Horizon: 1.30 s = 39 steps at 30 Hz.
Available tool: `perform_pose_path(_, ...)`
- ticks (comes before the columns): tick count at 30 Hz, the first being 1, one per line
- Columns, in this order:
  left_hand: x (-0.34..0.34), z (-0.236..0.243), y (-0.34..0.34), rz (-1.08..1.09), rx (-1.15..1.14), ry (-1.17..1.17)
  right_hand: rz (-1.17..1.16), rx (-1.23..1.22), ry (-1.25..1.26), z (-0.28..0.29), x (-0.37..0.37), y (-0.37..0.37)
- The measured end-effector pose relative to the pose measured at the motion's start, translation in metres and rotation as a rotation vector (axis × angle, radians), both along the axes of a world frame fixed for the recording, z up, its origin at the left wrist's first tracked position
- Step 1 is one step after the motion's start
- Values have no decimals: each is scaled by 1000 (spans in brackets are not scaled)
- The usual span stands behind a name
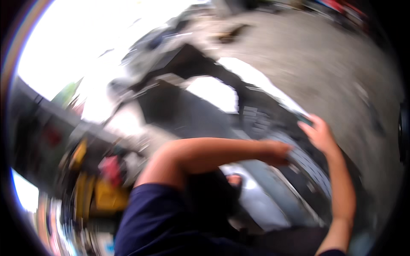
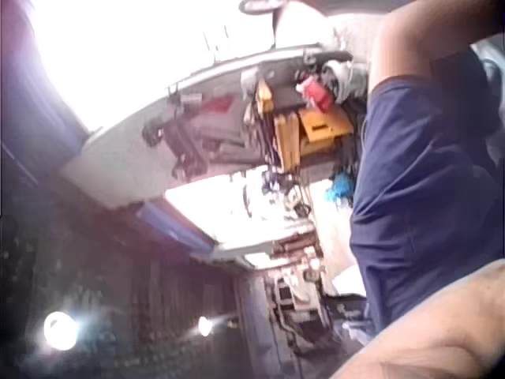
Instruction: The person uses a screwdriver to pry and separate a black plastic inner panel from the white car bumper. They work along the edges of the panel, using the tool to release clips or fasteners holding the part in place.
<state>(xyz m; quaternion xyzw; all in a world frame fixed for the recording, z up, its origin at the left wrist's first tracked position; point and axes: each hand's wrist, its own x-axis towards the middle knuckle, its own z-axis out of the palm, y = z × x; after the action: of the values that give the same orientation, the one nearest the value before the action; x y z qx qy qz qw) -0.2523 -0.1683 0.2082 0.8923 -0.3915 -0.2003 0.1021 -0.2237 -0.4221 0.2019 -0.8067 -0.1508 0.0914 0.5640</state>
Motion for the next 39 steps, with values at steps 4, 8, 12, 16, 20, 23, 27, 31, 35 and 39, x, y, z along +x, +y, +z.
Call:
perform_pose_path(4, 47, -83, 17, -416, 312, -54, -182, -246, -123, 103, -59, -25)
perform_pose_path(8, 72, -62, -12, -465, 328, -83, -410, -301, 127, 143, -129, -73)
perform_pose_path(12, 69, -113, 8, -305, 233, -20, -612, -251, 347, 125, -168, -82)
perform_pose_path(16, 45, -128, 7, -294, 222, -156, -641, -335, 160, 107, -183, -86)
perform_pose_path(20, 30, -136, 15, -201, 83, -106, -581, -336, 147, 108, -181, -101)
perform_pose_path(23, 29, -140, 28, -371, 141, -213, -604, -403, 226, 144, -177, -110)
perform_pose_path(27, 23, -130, 11, -228, 249, -120, -596, -650, 129, 205, -182, -104)
perform_pose_path(31, 36, -125, -9, -166, 279, 41, -498, -702, 121, 214, -198, -113)
perform_pose_path(35, 49, -128, -26, -217, 360, 131, -459, -829, 12, 178, -202, -127)
perform_pose_path(39, 52, -129, -36, -241, 424, 105, -588, -1012, 256, 156, -190, -138)
